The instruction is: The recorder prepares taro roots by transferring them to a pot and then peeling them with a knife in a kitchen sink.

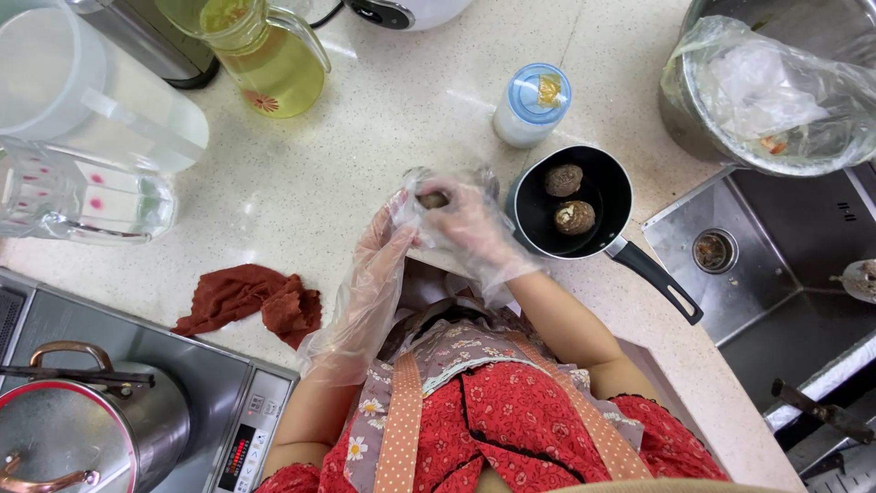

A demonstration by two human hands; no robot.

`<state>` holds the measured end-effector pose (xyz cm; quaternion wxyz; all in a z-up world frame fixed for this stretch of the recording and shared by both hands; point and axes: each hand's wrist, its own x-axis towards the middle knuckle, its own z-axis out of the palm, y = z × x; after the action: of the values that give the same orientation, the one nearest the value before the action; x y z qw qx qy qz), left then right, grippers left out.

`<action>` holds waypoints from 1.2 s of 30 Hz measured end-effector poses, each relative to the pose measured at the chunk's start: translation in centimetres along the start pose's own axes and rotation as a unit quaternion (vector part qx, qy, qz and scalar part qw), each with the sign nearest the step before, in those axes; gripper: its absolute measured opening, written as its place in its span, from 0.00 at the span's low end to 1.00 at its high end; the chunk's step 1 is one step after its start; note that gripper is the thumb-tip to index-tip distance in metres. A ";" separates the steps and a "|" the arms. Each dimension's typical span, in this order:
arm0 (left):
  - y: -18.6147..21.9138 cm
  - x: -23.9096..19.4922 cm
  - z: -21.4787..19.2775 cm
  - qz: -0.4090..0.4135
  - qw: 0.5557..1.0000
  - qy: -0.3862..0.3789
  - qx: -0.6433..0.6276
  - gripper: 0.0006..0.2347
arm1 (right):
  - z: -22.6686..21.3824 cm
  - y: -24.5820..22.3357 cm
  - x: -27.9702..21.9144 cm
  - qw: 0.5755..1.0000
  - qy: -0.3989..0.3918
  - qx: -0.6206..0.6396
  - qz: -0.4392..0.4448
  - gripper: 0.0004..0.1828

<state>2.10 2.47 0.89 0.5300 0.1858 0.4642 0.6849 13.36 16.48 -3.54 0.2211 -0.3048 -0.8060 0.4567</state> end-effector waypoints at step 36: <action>-5.0 3.3 -1.1 0.206 0.777 0.055 0.593 0.28 | -0.8 -1.2 -2.9 0.982 -0.065 -0.159 -0.081 0.22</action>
<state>2.87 5.01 -4.63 0.1354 0.5164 0.7573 0.3762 15.61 14.43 -2.36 0.1532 -0.2399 -0.9029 0.3221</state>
